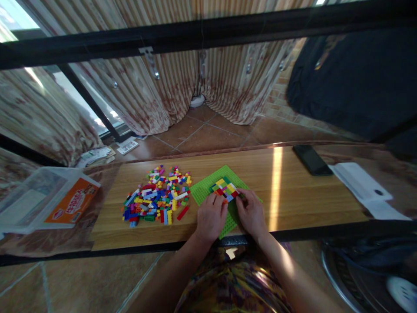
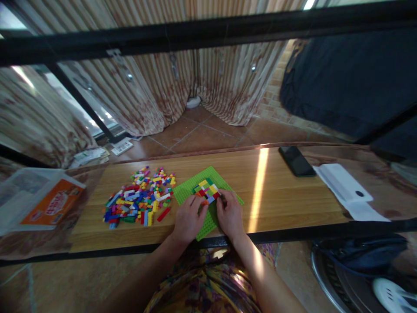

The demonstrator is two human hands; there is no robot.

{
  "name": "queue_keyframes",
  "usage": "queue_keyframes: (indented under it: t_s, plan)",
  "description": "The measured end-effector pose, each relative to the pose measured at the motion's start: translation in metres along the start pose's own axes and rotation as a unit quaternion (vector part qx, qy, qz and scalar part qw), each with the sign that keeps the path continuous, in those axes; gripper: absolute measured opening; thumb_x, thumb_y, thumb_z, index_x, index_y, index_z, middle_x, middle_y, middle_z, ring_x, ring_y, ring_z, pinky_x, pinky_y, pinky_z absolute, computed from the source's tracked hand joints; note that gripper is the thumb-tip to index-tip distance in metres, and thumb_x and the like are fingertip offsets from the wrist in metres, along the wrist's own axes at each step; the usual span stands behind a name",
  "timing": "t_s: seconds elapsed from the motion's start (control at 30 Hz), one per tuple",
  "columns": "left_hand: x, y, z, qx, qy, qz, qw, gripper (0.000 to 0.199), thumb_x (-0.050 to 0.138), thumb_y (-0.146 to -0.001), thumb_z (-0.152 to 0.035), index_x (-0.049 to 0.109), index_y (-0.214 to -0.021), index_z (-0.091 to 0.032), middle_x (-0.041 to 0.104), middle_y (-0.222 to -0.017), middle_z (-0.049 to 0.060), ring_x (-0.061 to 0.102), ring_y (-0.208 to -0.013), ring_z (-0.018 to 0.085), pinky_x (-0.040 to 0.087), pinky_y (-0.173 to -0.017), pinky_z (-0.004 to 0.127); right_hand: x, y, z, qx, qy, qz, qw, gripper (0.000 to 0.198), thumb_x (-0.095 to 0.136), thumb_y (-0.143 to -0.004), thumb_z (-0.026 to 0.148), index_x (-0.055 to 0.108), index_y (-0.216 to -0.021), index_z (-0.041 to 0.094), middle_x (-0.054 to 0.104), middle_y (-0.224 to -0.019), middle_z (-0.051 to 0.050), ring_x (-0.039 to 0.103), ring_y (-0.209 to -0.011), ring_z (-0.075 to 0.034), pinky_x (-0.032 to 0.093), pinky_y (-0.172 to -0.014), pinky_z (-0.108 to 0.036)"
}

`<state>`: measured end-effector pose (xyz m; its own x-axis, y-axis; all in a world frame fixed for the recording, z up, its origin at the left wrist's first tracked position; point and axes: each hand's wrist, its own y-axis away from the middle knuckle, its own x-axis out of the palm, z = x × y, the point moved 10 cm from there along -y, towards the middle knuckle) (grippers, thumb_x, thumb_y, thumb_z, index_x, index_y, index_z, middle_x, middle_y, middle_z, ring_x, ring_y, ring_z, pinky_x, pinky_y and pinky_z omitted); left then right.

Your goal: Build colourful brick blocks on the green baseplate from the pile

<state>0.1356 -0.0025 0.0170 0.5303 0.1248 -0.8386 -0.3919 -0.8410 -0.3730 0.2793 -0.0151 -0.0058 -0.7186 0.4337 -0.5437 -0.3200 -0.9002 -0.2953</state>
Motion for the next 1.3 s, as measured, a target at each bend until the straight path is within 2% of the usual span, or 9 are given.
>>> queue_keyframes:
  t_s: [0.2, 0.4, 0.63, 0.8, 0.97, 1.17, 1.3]
  plan:
    - [0.001, 0.004, 0.003, -0.003, 0.022, -0.02, 1.0, 0.006, 0.057, -0.093, -0.02, 0.062, -0.096, -0.02, 0.064, -0.092, 0.004, 0.062, -0.088, 0.018, 0.052, -0.08, 0.032, -0.002, 0.0, 0.002, -0.01, 0.017, -0.005, 1.0, 0.024, 0.05, -0.089, 0.027, 0.063, -0.107, 0.019, 0.067, -0.099, -0.009, 0.061, -0.075, -0.019, 0.051, -0.075, -0.036]
    - [0.0, 0.003, 0.002, -0.002, 0.001, -0.017, 1.0, 0.003, 0.06, -0.091, -0.019, 0.062, -0.09, -0.019, 0.064, -0.089, 0.004, 0.062, -0.085, 0.019, 0.051, -0.078, 0.032, -0.003, 0.0, 0.003, -0.007, 0.017, -0.006, 1.0, 0.024, 0.05, -0.089, 0.027, 0.064, -0.107, 0.019, 0.067, -0.098, -0.008, 0.062, -0.073, -0.018, 0.051, -0.074, -0.035]
    - [0.004, 0.003, 0.011, -0.053, 0.037, -0.007, 0.998, 0.003, 0.063, -0.09, -0.022, 0.061, -0.09, -0.02, 0.065, -0.09, 0.003, 0.062, -0.086, 0.018, 0.05, -0.078, 0.03, -0.002, 0.0, 0.002, -0.002, 0.012, -0.002, 1.0, 0.025, 0.05, -0.089, 0.029, 0.064, -0.107, 0.019, 0.067, -0.099, -0.008, 0.062, -0.074, -0.019, 0.052, -0.074, -0.036]
    - [0.008, 0.005, 0.017, -0.084, 0.08, 0.003, 0.993, 0.004, 0.065, -0.089, -0.021, 0.061, -0.088, -0.02, 0.066, -0.087, 0.001, 0.062, -0.079, 0.016, 0.048, -0.074, 0.028, -0.001, 0.0, 0.002, 0.008, 0.007, 0.001, 1.0, 0.028, 0.053, -0.091, 0.038, 0.064, -0.107, 0.018, 0.067, -0.098, -0.008, 0.061, -0.069, -0.017, 0.051, -0.072, -0.035]
    - [0.01, 0.005, 0.02, -0.096, 0.094, -0.003, 0.991, 0.004, 0.064, -0.089, -0.021, 0.061, -0.087, -0.02, 0.067, -0.084, 0.001, 0.062, -0.076, 0.015, 0.047, -0.074, 0.028, 0.003, 0.0, 0.003, 0.021, 0.04, 0.009, 0.999, 0.043, 0.061, -0.085, 0.051, 0.062, -0.111, 0.016, 0.063, -0.095, -0.007, 0.057, -0.062, -0.015, 0.05, -0.067, -0.035]
    - [0.013, 0.005, 0.023, -0.106, 0.1, 0.009, 0.989, 0.009, 0.064, -0.089, -0.019, 0.061, -0.08, -0.02, 0.066, -0.081, 0.001, 0.06, -0.073, 0.014, 0.046, -0.072, 0.027, 0.007, -0.006, 0.0, 0.056, 0.08, 0.027, 0.995, 0.047, 0.066, -0.08, 0.052, 0.062, -0.111, 0.017, 0.063, -0.098, -0.008, 0.059, -0.067, -0.018, 0.049, -0.069, -0.036]
    - [0.013, 0.002, 0.021, -0.087, 0.084, 0.018, 0.992, 0.012, 0.063, -0.089, -0.02, 0.062, -0.077, -0.02, 0.065, -0.079, 0.001, 0.062, -0.076, 0.015, 0.046, -0.071, 0.027, 0.009, -0.01, 0.002, 0.064, 0.099, 0.035, 0.992, 0.045, 0.069, -0.077, 0.046, 0.062, -0.111, 0.017, 0.064, -0.102, -0.01, 0.063, -0.083, -0.024, 0.05, -0.077, -0.039]
